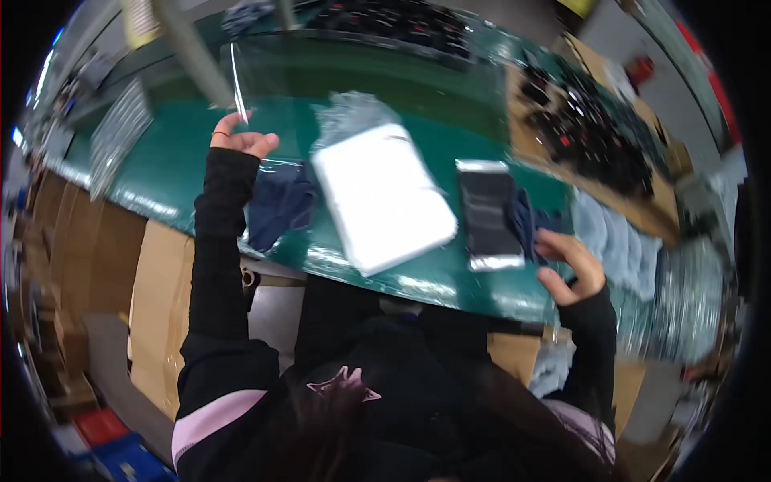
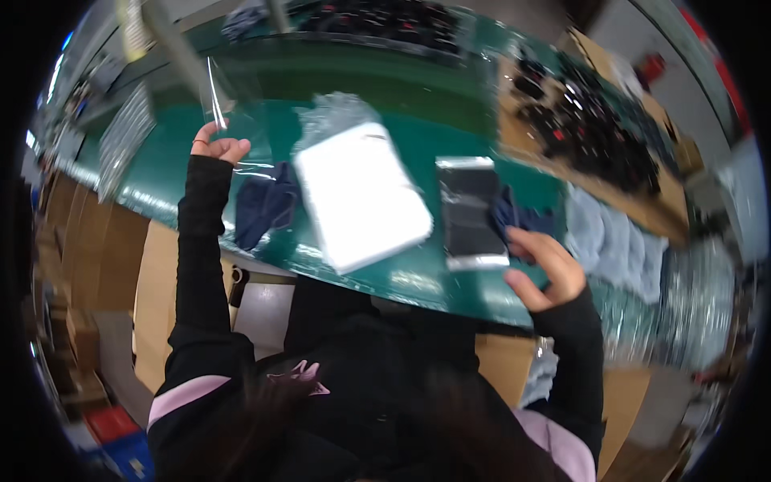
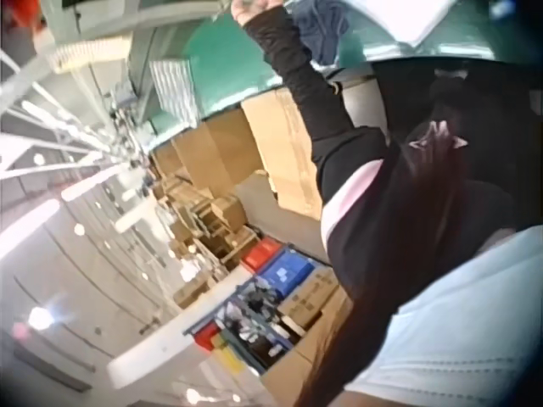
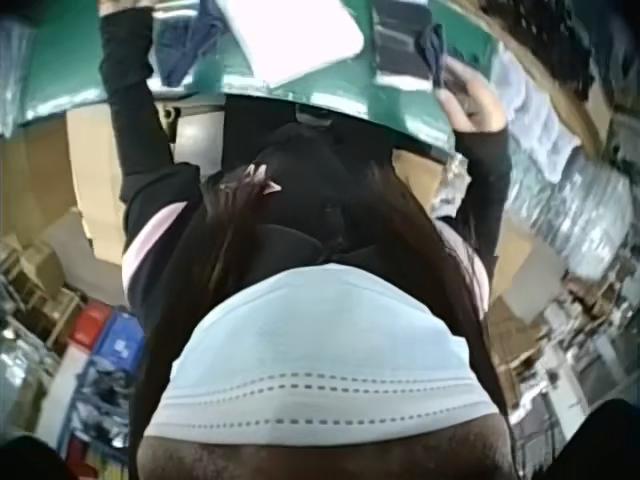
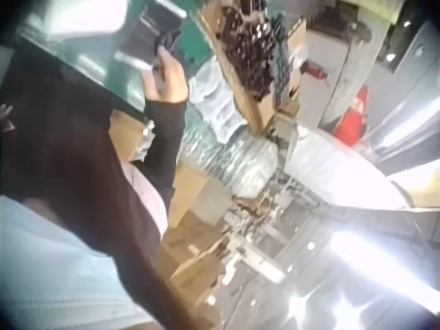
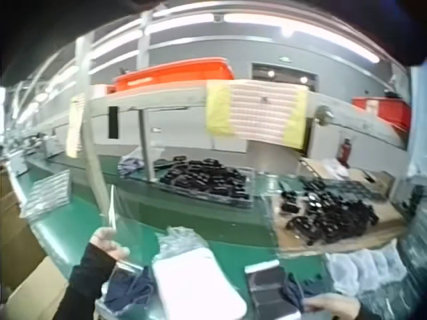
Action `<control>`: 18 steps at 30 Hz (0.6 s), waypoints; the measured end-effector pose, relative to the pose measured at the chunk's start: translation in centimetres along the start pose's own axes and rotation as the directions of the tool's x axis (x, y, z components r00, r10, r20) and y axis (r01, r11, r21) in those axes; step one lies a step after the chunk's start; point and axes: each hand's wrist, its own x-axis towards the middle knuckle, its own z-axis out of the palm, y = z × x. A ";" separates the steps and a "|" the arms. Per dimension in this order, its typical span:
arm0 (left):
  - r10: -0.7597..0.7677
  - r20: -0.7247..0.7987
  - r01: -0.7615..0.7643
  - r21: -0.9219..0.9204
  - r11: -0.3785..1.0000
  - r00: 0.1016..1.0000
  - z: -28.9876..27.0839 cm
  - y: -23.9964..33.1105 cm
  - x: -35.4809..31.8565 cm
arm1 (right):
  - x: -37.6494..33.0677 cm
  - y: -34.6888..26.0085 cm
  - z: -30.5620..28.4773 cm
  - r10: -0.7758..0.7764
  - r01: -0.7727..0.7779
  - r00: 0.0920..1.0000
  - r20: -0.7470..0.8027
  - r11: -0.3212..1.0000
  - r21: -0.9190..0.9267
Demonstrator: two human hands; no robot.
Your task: Inspecting, cleaning with a cloth, and packaging electronic handheld devices into plastic bags on an assembly line.
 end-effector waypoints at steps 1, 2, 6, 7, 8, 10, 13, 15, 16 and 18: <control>-0.079 0.127 0.093 -0.105 0.990 0.989 3.1 3.2 -2.1 | -0.1 -0.7 0.9 -0.019 0.028 0.998 -0.059 0.987 0.160; -0.088 0.321 0.169 -0.231 0.958 0.943 6.1 5.7 -4.4 | -0.4 -0.7 1.9 0.046 -0.021 0.997 -0.060 0.930 0.367; -0.091 0.710 0.385 -0.265 0.884 0.698 16.9 6.2 -12.6 | 0.2 0.9 8.5 0.090 0.048 0.987 -0.132 0.620 0.783; -0.031 0.735 0.441 -0.373 0.816 0.678 17.9 6.4 -14.7 | 0.5 0.3 9.8 0.206 0.001 0.971 -0.118 0.491 0.871; -0.033 0.781 0.452 -0.326 0.830 0.624 18.2 6.4 -15.8 | 0.7 0.3 10.3 0.271 -0.059 0.961 -0.057 0.401 0.914; 0.134 0.704 0.297 -0.454 0.840 0.698 17.6 5.3 -17.1 | 0.4 0.0 9.9 0.305 -0.215 0.945 0.118 0.305 0.928; 0.060 0.653 0.217 -0.335 0.917 0.755 14.9 4.0 -15.3 | -1.6 0.2 11.0 0.350 -0.097 0.931 -0.106 0.515 0.852; 0.109 0.463 0.154 -0.495 0.855 0.880 11.6 1.2 -10.4 | -2.6 0.3 10.8 0.309 -0.096 0.929 -0.203 0.733 0.674; 0.155 0.343 0.120 -0.661 0.740 0.927 8.3 0.6 -7.6 | -2.9 0.3 10.9 0.268 -0.113 0.953 -0.139 0.744 0.658; -0.104 -0.180 0.037 -0.343 0.939 0.978 1.7 -2.4 -3.2 | -2.9 -0.6 11.1 0.224 -0.149 0.970 -0.098 0.860 0.488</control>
